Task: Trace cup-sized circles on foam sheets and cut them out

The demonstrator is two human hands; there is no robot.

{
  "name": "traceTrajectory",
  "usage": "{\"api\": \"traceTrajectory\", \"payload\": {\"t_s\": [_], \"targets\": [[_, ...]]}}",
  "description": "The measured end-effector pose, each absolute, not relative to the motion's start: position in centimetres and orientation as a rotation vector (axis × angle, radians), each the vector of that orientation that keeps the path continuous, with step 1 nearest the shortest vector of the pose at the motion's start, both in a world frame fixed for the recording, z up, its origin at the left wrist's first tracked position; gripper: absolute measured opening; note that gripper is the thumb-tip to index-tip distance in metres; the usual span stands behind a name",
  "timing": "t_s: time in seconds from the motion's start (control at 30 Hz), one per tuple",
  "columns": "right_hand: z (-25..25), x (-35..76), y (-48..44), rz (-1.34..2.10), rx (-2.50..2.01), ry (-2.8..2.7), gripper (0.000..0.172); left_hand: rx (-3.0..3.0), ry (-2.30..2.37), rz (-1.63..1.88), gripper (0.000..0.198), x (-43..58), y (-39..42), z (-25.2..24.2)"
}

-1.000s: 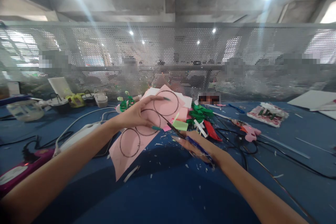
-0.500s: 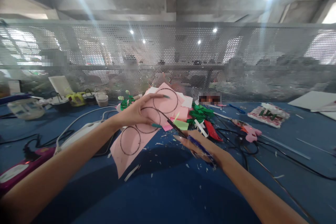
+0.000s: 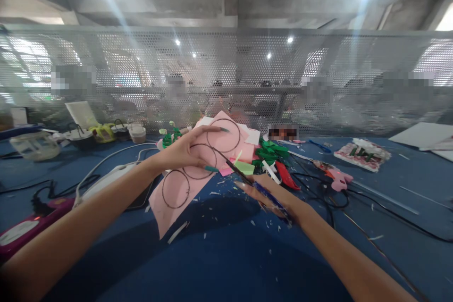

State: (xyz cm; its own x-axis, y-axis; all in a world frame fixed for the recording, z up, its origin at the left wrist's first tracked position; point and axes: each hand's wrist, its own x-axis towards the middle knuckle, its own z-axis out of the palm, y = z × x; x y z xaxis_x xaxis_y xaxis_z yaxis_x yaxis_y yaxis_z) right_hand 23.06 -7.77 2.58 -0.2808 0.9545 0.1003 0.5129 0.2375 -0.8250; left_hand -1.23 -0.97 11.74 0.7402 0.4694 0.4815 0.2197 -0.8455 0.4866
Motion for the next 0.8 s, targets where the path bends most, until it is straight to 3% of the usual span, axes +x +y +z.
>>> {"api": "traceTrajectory", "payload": {"t_s": [0.5,0.8], "targets": [[3.4,22.8,-8.1,0.896,-1.324,-1.984,0.029,2.523,0.544,0.853,0.072,-1.2,-1.0,11.7],[4.1,22.3,-8.6,0.72,-1.298,-2.048,0.045,2.518,0.548,0.845,0.072,-1.2,-1.0,11.7]]}}
